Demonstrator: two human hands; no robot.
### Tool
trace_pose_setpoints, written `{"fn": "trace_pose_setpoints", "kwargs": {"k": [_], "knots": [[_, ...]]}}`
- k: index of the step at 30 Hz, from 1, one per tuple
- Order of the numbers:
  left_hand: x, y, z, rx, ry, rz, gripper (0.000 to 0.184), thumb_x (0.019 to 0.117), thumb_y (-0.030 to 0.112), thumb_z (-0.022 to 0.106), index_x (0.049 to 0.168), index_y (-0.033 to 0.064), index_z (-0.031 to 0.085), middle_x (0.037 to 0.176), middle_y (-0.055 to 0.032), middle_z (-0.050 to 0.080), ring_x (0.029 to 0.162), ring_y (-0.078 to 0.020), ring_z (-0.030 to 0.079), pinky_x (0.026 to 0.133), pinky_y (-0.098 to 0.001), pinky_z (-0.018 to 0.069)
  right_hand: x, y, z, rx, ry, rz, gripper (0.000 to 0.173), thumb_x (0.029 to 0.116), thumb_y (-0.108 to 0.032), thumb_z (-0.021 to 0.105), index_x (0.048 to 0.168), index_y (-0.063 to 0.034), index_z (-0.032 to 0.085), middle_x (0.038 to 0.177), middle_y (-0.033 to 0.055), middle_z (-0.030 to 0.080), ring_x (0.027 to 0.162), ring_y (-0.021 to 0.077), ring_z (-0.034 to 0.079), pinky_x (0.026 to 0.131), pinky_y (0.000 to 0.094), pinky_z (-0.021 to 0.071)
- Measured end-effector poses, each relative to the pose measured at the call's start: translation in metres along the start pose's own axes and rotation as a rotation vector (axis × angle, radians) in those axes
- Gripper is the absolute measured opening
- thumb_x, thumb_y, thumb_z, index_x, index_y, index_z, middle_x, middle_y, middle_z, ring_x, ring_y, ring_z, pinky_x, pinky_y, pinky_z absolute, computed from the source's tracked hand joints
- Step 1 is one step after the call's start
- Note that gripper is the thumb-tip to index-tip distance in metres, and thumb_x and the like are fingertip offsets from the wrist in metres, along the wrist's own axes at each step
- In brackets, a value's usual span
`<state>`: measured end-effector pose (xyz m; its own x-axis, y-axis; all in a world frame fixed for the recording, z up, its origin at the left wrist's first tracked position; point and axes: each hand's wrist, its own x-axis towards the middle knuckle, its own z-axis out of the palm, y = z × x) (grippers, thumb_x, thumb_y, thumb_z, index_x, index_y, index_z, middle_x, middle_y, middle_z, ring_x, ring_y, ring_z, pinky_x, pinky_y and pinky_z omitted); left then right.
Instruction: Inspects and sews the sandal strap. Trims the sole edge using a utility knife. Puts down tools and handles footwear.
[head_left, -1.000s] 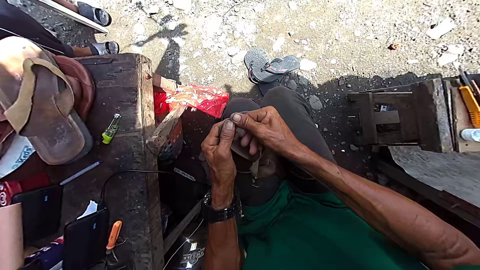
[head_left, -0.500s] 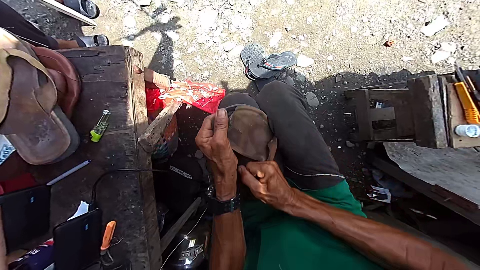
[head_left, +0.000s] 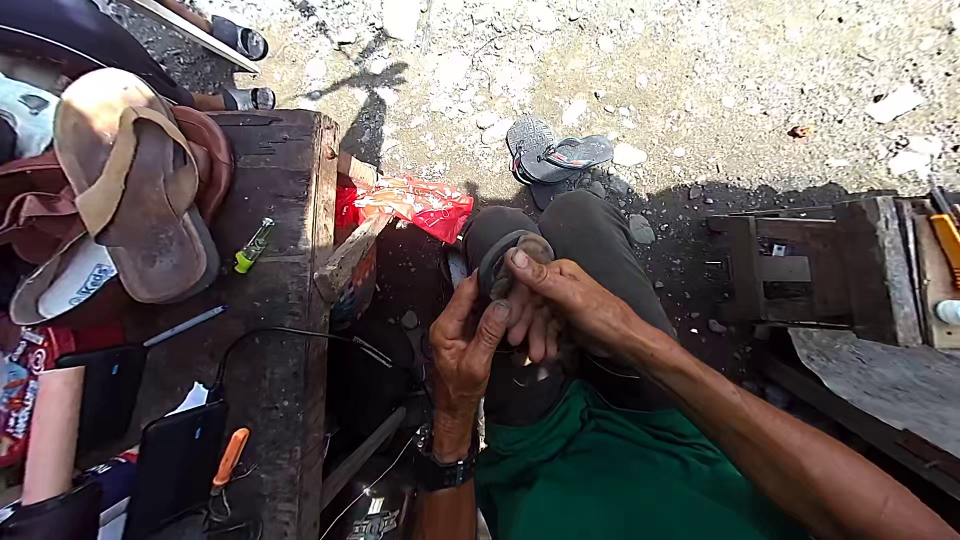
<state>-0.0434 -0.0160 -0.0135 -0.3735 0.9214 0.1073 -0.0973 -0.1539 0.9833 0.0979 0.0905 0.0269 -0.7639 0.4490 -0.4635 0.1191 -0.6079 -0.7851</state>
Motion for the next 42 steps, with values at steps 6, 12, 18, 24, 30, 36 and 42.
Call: {"fn": "trace_pose_setpoints", "kwargs": {"k": [6, 12, 18, 24, 30, 36, 42], "knots": [[0.001, 0.002, -0.005, -0.075, -0.046, -0.018, 0.037, 0.0985, 0.020, 0.067, 0.126, -0.0042, 0.064, 0.110, -0.0039, 0.072, 0.096, -0.0100, 0.068, 0.090, -0.0300, 0.0578, 0.007, -0.027, 0.008, -0.261, 0.058, 0.075, 0.050, 0.1080, -0.039, 0.052, 0.076, -0.0049, 0.071, 0.059, -0.0002, 0.067, 0.048, 0.0054, 0.063, 0.044, 0.0214, 0.0526], [0.013, 0.012, -0.003, -0.076, 0.059, -0.166, 0.031, 0.1052, 0.027, 0.058, 0.117, 0.0017, 0.070, 0.103, -0.0025, 0.074, 0.095, -0.0089, 0.069, 0.089, -0.0278, 0.0573, 0.011, -0.008, -0.010, -0.168, -0.139, -0.079, 0.039, 0.1119, -0.025, 0.043, 0.096, -0.0018, 0.069, 0.073, -0.0013, 0.072, 0.059, 0.0051, 0.069, 0.053, 0.0205, 0.0582], [0.016, 0.008, 0.005, 0.545, 0.129, 0.209, 0.026, 0.1030, 0.010, 0.058, 0.109, -0.0110, 0.071, 0.094, -0.0086, 0.074, 0.086, -0.0024, 0.069, 0.081, -0.0178, 0.0573, 0.011, -0.003, -0.014, -0.263, -0.059, -0.156, 0.037, 0.1093, -0.020, 0.048, 0.085, -0.0028, 0.069, 0.068, -0.0030, 0.070, 0.057, 0.0031, 0.067, 0.055, 0.0200, 0.0582], [0.010, 0.016, 0.001, 0.377, 0.039, 0.068, 0.030, 0.1003, 0.005, 0.055, 0.122, -0.0140, 0.063, 0.105, -0.0112, 0.072, 0.093, -0.0086, 0.070, 0.086, -0.0249, 0.0599, 0.020, -0.005, -0.021, -0.234, -0.157, -0.106, 0.049, 0.1113, -0.024, 0.037, 0.084, -0.0029, 0.071, 0.068, -0.0012, 0.072, 0.056, 0.0050, 0.068, 0.052, 0.0212, 0.0575], [0.007, 0.012, -0.019, 0.033, 0.009, -0.104, 0.026, 0.0987, 0.005, 0.060, 0.122, -0.0055, 0.066, 0.107, -0.0067, 0.073, 0.094, -0.0120, 0.070, 0.087, -0.0292, 0.0593, 0.028, -0.018, 0.005, -0.351, -0.048, 0.036, 0.041, 0.1045, -0.033, 0.061, 0.079, -0.0022, 0.072, 0.061, 0.0007, 0.069, 0.046, 0.0058, 0.063, 0.043, 0.0212, 0.0539], [0.038, 0.026, -0.038, 0.091, -0.002, -0.459, 0.046, 0.0987, 0.057, 0.054, 0.105, 0.0138, 0.070, 0.085, 0.0017, 0.071, 0.075, -0.0079, 0.069, 0.069, -0.0252, 0.0597, 0.043, 0.003, 0.021, -0.472, -0.049, -0.174, 0.041, 0.1079, -0.025, 0.054, 0.077, -0.0028, 0.069, 0.060, -0.0007, 0.066, 0.046, 0.0028, 0.060, 0.045, 0.0198, 0.0517], [0.063, 0.018, -0.034, 0.273, -0.120, -0.549, 0.038, 0.1004, 0.048, 0.061, 0.080, 0.0152, 0.065, 0.069, 0.0004, 0.061, 0.058, -0.0077, 0.058, 0.053, -0.0228, 0.0490, 0.048, 0.015, 0.010, -0.447, -0.143, -0.307, 0.039, 0.1064, -0.017, 0.052, 0.073, -0.0033, 0.066, 0.056, 0.0000, 0.064, 0.043, 0.0044, 0.058, 0.041, 0.0208, 0.0500]]}}
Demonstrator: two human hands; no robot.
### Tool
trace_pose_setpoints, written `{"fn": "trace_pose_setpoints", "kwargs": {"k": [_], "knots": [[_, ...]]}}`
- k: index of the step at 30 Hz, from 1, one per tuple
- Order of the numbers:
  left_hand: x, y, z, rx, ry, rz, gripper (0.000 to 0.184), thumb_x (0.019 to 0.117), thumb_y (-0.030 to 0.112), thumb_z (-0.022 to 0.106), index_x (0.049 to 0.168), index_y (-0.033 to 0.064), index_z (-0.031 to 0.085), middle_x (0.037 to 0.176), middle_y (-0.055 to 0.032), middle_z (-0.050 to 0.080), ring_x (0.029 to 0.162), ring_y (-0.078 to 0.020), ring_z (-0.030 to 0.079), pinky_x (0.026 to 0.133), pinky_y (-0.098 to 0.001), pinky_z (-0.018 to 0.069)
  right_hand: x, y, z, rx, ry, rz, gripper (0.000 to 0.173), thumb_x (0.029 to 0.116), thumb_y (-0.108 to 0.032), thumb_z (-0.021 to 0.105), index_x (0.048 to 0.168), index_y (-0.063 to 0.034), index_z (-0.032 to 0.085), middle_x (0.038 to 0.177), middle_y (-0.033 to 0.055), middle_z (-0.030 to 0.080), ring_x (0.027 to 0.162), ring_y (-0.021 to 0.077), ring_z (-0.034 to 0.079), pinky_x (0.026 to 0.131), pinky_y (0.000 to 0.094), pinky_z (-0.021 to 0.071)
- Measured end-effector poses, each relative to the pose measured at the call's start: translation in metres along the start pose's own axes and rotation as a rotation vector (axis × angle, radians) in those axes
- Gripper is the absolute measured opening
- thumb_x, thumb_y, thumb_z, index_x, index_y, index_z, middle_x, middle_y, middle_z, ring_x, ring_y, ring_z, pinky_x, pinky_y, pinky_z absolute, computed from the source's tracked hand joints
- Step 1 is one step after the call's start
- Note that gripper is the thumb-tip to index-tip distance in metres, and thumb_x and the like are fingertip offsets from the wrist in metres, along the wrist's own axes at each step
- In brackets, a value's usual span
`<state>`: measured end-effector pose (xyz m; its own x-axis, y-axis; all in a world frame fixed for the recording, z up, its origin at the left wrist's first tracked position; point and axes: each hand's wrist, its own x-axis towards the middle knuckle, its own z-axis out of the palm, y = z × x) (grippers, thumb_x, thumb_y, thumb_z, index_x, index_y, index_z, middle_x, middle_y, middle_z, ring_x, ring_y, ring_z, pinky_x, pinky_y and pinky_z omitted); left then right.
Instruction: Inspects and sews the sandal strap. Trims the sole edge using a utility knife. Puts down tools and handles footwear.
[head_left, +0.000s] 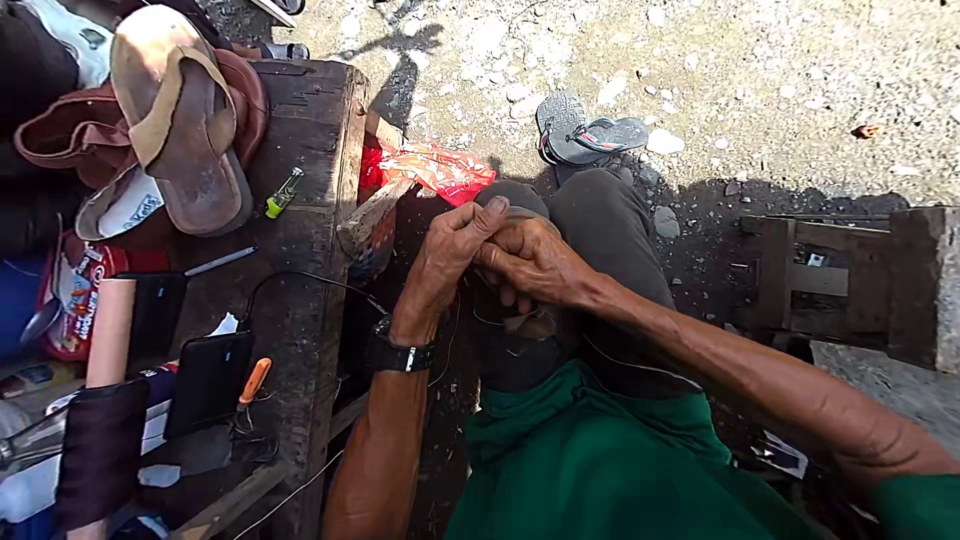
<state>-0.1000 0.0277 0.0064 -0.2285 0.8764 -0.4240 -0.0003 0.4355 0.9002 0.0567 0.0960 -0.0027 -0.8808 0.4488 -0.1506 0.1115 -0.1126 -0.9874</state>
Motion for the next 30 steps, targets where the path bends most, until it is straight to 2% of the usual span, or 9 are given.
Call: {"fn": "trace_pose_setpoints", "kwargs": {"k": [4, 10, 15, 21, 30], "knots": [[-0.001, -0.008, 0.010, -0.066, 0.022, 0.118, 0.035, 0.0998, 0.037, 0.065, 0.073, 0.0146, 0.062, 0.063, 0.0027, 0.055, 0.055, -0.0054, 0.051, 0.051, -0.0201, 0.0441, -0.009, 0.007, -0.012, 0.050, -0.054, -0.058, 0.041, 0.1060, -0.017, 0.053, 0.068, -0.0041, 0.063, 0.052, -0.0020, 0.059, 0.041, 0.0027, 0.055, 0.039, 0.0197, 0.0472], [-0.004, -0.019, 0.020, -0.121, 0.053, 0.239, 0.025, 0.0958, 0.026, 0.070, 0.076, 0.0110, 0.067, 0.067, 0.0027, 0.058, 0.058, -0.0039, 0.053, 0.053, -0.0182, 0.0441, -0.017, 0.015, -0.026, 0.125, -0.091, -0.147, 0.041, 0.1064, -0.018, 0.053, 0.068, -0.0061, 0.063, 0.055, -0.0065, 0.056, 0.045, -0.0018, 0.053, 0.042, 0.0166, 0.0457], [-0.002, -0.020, 0.022, -0.142, 0.049, 0.242, 0.021, 0.0930, 0.024, 0.072, 0.080, 0.0080, 0.071, 0.068, 0.0026, 0.059, 0.060, -0.0031, 0.055, 0.054, -0.0177, 0.0455, -0.017, 0.021, -0.034, 0.139, -0.105, -0.236, 0.044, 0.1078, -0.019, 0.051, 0.067, -0.0049, 0.059, 0.056, -0.0055, 0.053, 0.047, -0.0036, 0.050, 0.043, 0.0149, 0.0418], [-0.002, -0.020, 0.026, -0.148, 0.054, 0.247, 0.021, 0.0923, 0.023, 0.074, 0.079, 0.0072, 0.073, 0.068, 0.0043, 0.059, 0.062, -0.0017, 0.055, 0.058, -0.0173, 0.0462, -0.016, 0.024, -0.044, 0.186, -0.150, -0.294, 0.043, 0.1077, -0.017, 0.052, 0.068, -0.0014, 0.059, 0.057, -0.0029, 0.054, 0.050, -0.0040, 0.049, 0.047, 0.0137, 0.0397], [-0.003, -0.020, 0.032, -0.188, 0.081, 0.285, 0.017, 0.0930, 0.017, 0.072, 0.080, 0.0065, 0.074, 0.069, 0.0051, 0.062, 0.063, -0.0007, 0.057, 0.060, -0.0174, 0.0481, -0.023, 0.030, -0.047, 0.158, -0.112, -0.376, 0.041, 0.1081, -0.019, 0.052, 0.073, 0.0007, 0.060, 0.056, -0.0003, 0.055, 0.051, -0.0036, 0.051, 0.049, 0.0129, 0.0411]]}}
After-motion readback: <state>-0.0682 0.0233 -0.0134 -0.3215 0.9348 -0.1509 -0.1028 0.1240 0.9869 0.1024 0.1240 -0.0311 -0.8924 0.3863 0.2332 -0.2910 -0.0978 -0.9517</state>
